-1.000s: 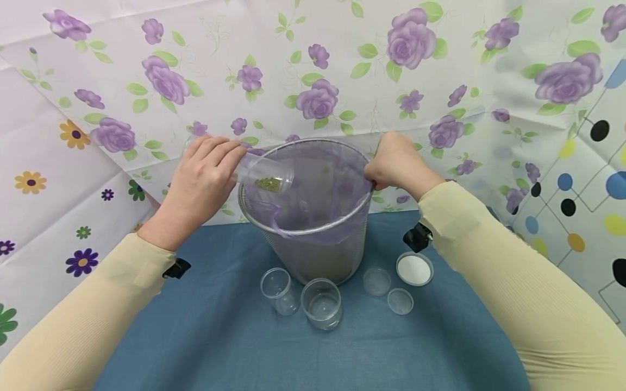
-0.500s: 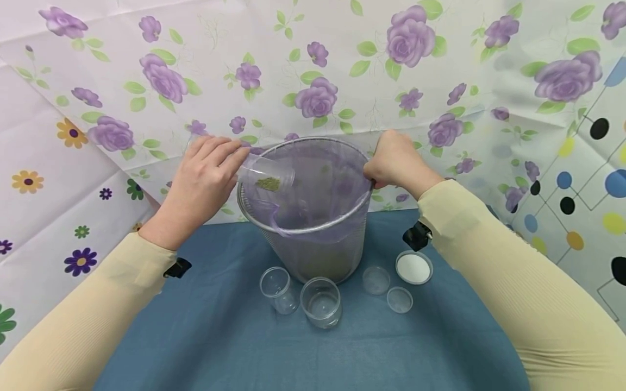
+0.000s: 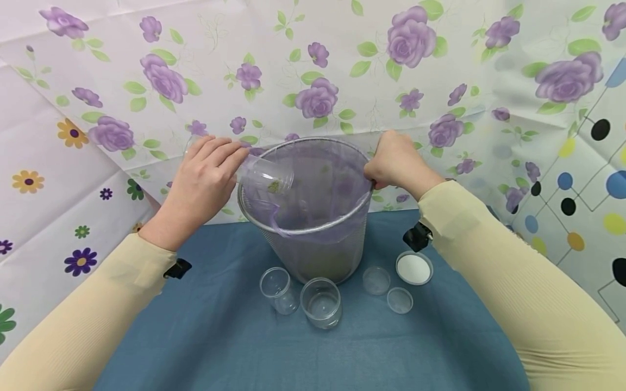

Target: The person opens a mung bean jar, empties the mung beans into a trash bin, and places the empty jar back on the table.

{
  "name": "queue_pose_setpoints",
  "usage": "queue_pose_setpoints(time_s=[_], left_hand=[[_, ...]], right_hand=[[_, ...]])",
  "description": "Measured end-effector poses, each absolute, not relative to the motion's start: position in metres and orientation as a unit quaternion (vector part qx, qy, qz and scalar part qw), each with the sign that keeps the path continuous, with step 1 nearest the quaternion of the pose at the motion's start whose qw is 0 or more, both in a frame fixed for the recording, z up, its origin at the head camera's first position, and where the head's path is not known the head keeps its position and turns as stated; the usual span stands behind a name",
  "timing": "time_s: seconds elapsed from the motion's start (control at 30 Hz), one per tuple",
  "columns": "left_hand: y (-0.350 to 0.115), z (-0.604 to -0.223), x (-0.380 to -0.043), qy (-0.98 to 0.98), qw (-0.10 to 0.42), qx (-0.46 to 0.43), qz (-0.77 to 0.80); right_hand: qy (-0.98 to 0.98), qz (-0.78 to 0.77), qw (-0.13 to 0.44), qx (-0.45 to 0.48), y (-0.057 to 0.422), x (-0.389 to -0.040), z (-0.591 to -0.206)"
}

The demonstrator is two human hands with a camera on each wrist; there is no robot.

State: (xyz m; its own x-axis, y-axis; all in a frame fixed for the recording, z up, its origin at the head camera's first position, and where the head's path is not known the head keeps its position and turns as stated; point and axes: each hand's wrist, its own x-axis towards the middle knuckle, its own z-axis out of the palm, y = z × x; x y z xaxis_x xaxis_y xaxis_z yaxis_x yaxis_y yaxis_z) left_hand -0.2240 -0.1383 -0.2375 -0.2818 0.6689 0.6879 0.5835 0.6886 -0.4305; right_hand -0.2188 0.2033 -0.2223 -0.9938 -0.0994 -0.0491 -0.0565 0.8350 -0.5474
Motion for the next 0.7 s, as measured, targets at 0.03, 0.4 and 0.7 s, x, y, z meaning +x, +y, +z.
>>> queue_pose_setpoints(time_s=[0.03,0.4,0.7], left_hand=[[-0.1382,-0.2376,-0.2241,-0.799,0.455,-0.391,0.045],[-0.1388,-0.2387,-0.2244,-0.799,0.456,-0.391,0.037],[-0.1408,-0.2391,-0.2251,-0.798,0.459,-0.390,0.034]], right_hand=[[0.957,-0.285,0.038,-0.041,0.2034,-0.2188,-0.2223],[0.958,-0.282,0.032,-0.043,0.2032,-0.2183,-0.2229],[0.959,-0.279,0.032,-0.040,0.2025,-0.2178,-0.2224]])
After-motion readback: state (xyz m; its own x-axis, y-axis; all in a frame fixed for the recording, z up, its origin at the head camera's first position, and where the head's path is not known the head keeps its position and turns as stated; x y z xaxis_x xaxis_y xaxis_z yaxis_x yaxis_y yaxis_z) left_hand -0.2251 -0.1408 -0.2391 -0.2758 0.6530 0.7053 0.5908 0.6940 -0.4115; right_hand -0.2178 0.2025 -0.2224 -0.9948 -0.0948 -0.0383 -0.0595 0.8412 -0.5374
